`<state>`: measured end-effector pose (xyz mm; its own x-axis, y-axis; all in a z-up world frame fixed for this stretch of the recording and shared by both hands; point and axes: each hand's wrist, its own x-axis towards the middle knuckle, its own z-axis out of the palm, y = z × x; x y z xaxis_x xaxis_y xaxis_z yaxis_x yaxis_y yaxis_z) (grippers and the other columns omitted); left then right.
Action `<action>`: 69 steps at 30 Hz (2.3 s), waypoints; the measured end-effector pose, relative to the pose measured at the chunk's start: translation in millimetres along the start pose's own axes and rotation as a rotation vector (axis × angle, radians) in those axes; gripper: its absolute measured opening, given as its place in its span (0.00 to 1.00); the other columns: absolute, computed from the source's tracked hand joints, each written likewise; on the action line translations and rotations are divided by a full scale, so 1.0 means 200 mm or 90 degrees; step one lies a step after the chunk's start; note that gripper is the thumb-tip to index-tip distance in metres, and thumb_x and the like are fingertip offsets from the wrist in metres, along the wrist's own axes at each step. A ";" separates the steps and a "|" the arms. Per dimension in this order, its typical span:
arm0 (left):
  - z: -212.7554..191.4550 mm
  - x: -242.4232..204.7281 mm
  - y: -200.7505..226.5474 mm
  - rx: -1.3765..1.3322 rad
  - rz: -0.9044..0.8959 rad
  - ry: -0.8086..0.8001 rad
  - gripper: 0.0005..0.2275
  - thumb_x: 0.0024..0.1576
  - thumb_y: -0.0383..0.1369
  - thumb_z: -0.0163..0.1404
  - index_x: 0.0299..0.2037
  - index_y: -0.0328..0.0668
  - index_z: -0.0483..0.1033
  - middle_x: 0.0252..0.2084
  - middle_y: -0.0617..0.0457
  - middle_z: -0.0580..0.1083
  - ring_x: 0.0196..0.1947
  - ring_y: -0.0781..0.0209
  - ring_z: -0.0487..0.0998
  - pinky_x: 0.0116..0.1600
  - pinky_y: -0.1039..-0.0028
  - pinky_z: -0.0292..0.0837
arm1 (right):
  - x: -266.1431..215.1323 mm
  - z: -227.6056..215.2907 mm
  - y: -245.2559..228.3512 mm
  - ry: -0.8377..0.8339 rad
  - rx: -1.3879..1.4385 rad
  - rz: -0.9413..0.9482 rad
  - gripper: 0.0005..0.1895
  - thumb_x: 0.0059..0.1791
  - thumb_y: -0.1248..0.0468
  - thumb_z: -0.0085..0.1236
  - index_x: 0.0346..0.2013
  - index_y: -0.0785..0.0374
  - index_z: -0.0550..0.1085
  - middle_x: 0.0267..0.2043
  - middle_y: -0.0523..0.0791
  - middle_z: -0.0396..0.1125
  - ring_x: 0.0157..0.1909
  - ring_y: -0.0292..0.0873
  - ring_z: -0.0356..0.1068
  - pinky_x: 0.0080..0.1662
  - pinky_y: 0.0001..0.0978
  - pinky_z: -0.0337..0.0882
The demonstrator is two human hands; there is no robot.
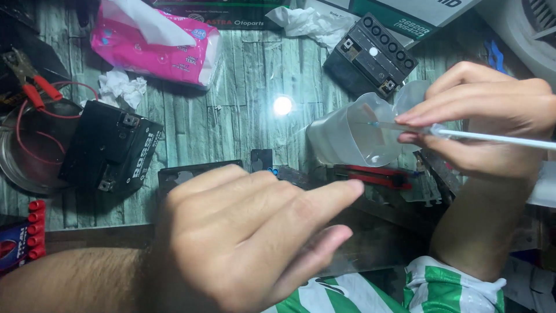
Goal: Using a syringe to fill motorcycle battery cells with electrolyte and then sealing them with caps.
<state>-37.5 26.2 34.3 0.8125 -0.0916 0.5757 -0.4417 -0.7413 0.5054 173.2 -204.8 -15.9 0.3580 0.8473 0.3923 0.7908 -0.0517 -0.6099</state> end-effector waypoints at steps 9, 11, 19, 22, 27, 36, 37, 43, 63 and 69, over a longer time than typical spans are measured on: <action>0.14 -0.38 0.01 -0.132 -0.113 -0.146 0.10 0.60 0.33 0.59 0.47 0.37 0.78 0.30 0.54 0.76 0.27 0.58 0.75 0.32 0.68 0.68 | -0.39 -0.18 0.39 -0.050 0.014 -0.088 0.14 0.50 0.66 0.65 0.47 0.57 0.71 0.49 0.46 0.70 0.51 0.48 0.69 0.56 0.35 0.72; 0.21 -0.44 -0.01 -0.311 -0.228 -0.140 0.10 0.59 0.34 0.58 0.46 0.40 0.78 0.33 0.57 0.79 0.31 0.59 0.81 0.42 0.70 0.76 | -0.48 -0.15 0.40 0.067 0.040 -0.063 0.04 0.57 0.61 0.49 0.43 0.57 0.69 0.45 0.42 0.65 0.47 0.43 0.64 0.50 0.30 0.69; 0.45 -0.47 0.07 -0.737 -0.539 0.045 0.11 0.60 0.33 0.55 0.50 0.41 0.80 0.40 0.50 0.82 0.36 0.69 0.81 0.42 0.82 0.79 | -0.40 0.27 -0.01 0.232 0.200 0.049 0.08 0.56 0.51 0.53 0.44 0.46 0.67 0.41 0.34 0.62 0.47 0.38 0.60 0.43 0.27 0.64; 0.55 -0.48 0.08 -0.948 -0.585 0.154 0.17 0.62 0.35 0.54 0.58 0.33 0.75 0.48 0.43 0.80 0.46 0.63 0.81 0.51 0.77 0.81 | -0.32 0.38 -0.16 0.221 0.211 0.034 0.13 0.51 0.59 0.61 0.47 0.44 0.68 0.41 0.37 0.68 0.44 0.42 0.63 0.45 0.25 0.67; 0.61 -0.55 0.09 -1.118 -0.536 0.279 0.16 0.64 0.45 0.57 0.54 0.43 0.80 0.68 0.43 0.73 0.49 0.72 0.77 0.44 0.85 0.72 | -0.25 0.40 -0.26 0.038 0.158 0.020 0.13 0.48 0.69 0.65 0.41 0.50 0.70 0.44 0.41 0.74 0.42 0.40 0.67 0.45 0.23 0.73; 0.66 -0.58 0.11 -1.255 -0.547 0.390 0.09 0.66 0.32 0.58 0.52 0.37 0.81 0.62 0.43 0.76 0.54 0.60 0.82 0.56 0.76 0.83 | -0.24 0.38 -0.32 -0.134 0.098 0.070 0.12 0.47 0.66 0.64 0.43 0.55 0.72 0.49 0.44 0.76 0.50 0.40 0.70 0.51 0.23 0.79; 0.66 -0.58 0.11 -1.285 -0.536 0.403 0.07 0.66 0.29 0.57 0.51 0.35 0.81 0.62 0.41 0.76 0.55 0.56 0.81 0.60 0.71 0.83 | -0.27 0.38 -0.30 -0.122 0.084 0.058 0.13 0.49 0.67 0.64 0.45 0.51 0.72 0.48 0.41 0.75 0.52 0.39 0.69 0.52 0.23 0.77; 0.69 -0.58 0.11 -1.308 -0.560 0.409 0.06 0.66 0.30 0.56 0.48 0.36 0.81 0.60 0.40 0.76 0.52 0.58 0.82 0.58 0.73 0.81 | -0.32 0.42 -0.34 -0.076 0.028 0.160 0.11 0.48 0.69 0.68 0.39 0.54 0.74 0.48 0.44 0.69 0.48 0.38 0.69 0.51 0.24 0.74; 0.66 -0.59 0.09 -1.198 -0.642 0.400 0.15 0.71 0.39 0.49 0.57 0.35 0.78 0.43 0.44 0.81 0.35 0.72 0.76 0.39 0.84 0.65 | -0.24 0.55 -0.22 0.023 0.040 -0.102 0.54 0.41 0.77 0.68 0.70 0.50 0.44 0.37 0.60 0.68 0.31 0.53 0.64 0.33 0.42 0.67; 0.68 -0.59 0.08 -1.147 -0.640 0.424 0.14 0.70 0.39 0.49 0.55 0.36 0.79 0.45 0.50 0.80 0.31 0.74 0.70 0.36 0.85 0.65 | -0.39 0.52 -0.27 0.062 -0.040 0.010 0.20 0.47 0.74 0.76 0.43 0.67 0.70 0.37 0.47 0.69 0.37 0.41 0.75 0.47 0.36 0.70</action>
<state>-89.4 -65.1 -113.3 0.8975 0.3018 -0.3214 -0.1759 0.9136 0.3666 50.7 -214.2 -84.7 0.4155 0.7906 0.4498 0.8126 -0.1004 -0.5742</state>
